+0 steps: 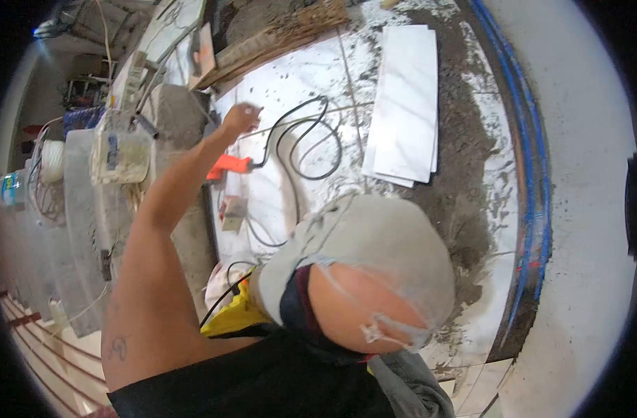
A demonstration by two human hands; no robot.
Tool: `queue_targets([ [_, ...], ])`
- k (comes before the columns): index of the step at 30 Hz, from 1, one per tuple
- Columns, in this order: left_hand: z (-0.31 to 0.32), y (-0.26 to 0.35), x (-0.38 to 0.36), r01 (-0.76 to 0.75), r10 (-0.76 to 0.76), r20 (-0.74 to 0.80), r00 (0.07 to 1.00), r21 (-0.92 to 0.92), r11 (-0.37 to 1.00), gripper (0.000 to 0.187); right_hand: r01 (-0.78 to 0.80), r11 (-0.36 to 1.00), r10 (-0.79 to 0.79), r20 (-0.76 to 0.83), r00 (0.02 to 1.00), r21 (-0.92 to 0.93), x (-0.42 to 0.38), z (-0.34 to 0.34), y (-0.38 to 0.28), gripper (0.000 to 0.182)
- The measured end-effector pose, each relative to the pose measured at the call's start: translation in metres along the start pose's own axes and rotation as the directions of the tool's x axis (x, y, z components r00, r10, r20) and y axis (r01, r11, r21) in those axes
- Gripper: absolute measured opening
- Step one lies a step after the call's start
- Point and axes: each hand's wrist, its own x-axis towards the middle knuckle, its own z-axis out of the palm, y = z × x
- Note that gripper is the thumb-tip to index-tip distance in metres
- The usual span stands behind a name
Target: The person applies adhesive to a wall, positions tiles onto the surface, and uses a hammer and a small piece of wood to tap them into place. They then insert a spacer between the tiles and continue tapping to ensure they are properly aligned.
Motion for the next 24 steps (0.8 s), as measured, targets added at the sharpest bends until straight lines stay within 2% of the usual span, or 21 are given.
queue_targets([
  [2, 0.007, -0.008, -0.022, 0.023, -0.017, -0.036, 0.999, 0.175, 0.984, 0.021, 0.028, 1.0, -0.028, 0.012, 1.0, -0.009, 0.013, -0.002, -0.015, 0.09],
  [6, 0.021, -0.008, -0.017, -0.092, 0.086, 0.061, 0.994, 0.087, 0.992, 0.024, 0.091, 0.996, -0.091, 0.034, 0.995, -0.022, 0.038, -0.003, -0.041, 0.083],
  [8, 0.04, 0.015, 0.001, -0.244, 0.249, -0.007, 0.969, 0.163, 0.956, 0.024, 0.11, 0.994, -0.109, 0.03, 0.994, -0.029, 0.047, -0.003, -0.053, 0.08],
  [9, 0.052, 0.037, 0.016, -0.342, 0.337, 0.056, 0.94, 0.215, 0.915, 0.022, 0.112, 0.993, -0.111, 0.027, 0.993, -0.038, 0.051, -0.003, -0.057, 0.079],
  [10, 0.075, 0.051, 0.036, -0.436, 0.436, 0.019, 0.9, 0.047, 0.899, 0.021, 0.124, 0.991, -0.123, 0.032, 0.992, -0.045, 0.056, -0.003, -0.062, 0.077],
  [11, 0.088, 0.093, 0.038, -0.45, 0.454, 0.06, 0.889, 0.306, 0.839, 0.021, 0.147, 0.988, -0.145, 0.04, 0.989, -0.056, 0.063, -0.004, -0.067, 0.076],
  [12, 0.109, 0.111, 0.051, -0.505, 0.503, 0.05, 0.863, 0.123, 0.854, 0.02, 0.175, 0.983, -0.171, 0.057, 0.984, -0.065, 0.071, -0.003, -0.072, 0.074],
  [13, 0.132, 0.107, 0.072, -0.753, 0.757, -0.001, 0.654, 0.102, 0.65, 0.02, 0.206, 0.976, -0.201, 0.08, 0.976, -0.072, 0.08, -0.001, -0.078, 0.073],
  [14, 0.152, 0.127, 0.048, -0.723, 0.729, -0.028, 0.684, -0.156, 0.673, 0.021, 0.229, 0.97, -0.22, 0.102, 0.97, -0.08, 0.088, -0.003, -0.084, 0.071],
  [15, 0.162, 0.145, 0.013, -0.604, 0.622, 0.052, 0.781, -0.191, 0.774, 0.021, 0.246, 0.965, -0.236, 0.114, 0.965, -0.086, 0.096, -0.001, -0.091, 0.07],
  [16, 0.163, 0.156, -0.027, -0.531, 0.547, 0.123, 0.828, -0.143, 0.835, 0.021, 0.251, 0.963, -0.24, 0.117, 0.964, -0.097, 0.101, 0.0, -0.095, 0.068],
  [18, 0.153, 0.136, -0.078, -0.67, 0.661, 0.132, 0.739, 0.04, 0.741, 0.021, 0.266, 0.957, -0.251, 0.133, 0.959, -0.116, 0.112, -0.001, -0.105, 0.065],
  [19, 0.14, 0.116, -0.1, -0.642, 0.638, 0.084, 0.766, 0.037, 0.766, 0.019, 0.28, 0.952, -0.262, 0.142, 0.954, -0.122, 0.118, 0.0, -0.111, 0.064],
  [20, 0.119, 0.094, -0.116, -0.613, 0.612, 0.03, 0.79, 0.04, 0.789, 0.018, 0.292, 0.948, -0.272, 0.154, 0.95, -0.128, 0.125, 0.002, -0.117, 0.062],
  [22, 0.065, 0.019, -0.116, -0.523, 0.512, -0.221, 0.83, 0.007, 0.852, 0.02, 0.324, 0.936, -0.297, 0.192, 0.936, -0.134, 0.139, 0.007, -0.127, 0.059],
  [23, 0.027, -0.025, -0.114, -0.488, 0.541, -0.407, 0.736, 0.233, 0.841, 0.02, 0.343, 0.93, -0.313, 0.205, 0.927, -0.132, 0.145, 0.01, -0.134, 0.058],
  [24, -0.019, -0.056, -0.122, -0.355, 0.474, -0.541, 0.694, 0.316, 0.88, 0.02, 0.358, 0.924, -0.324, 0.218, 0.92, -0.135, 0.151, 0.012, -0.139, 0.056],
])
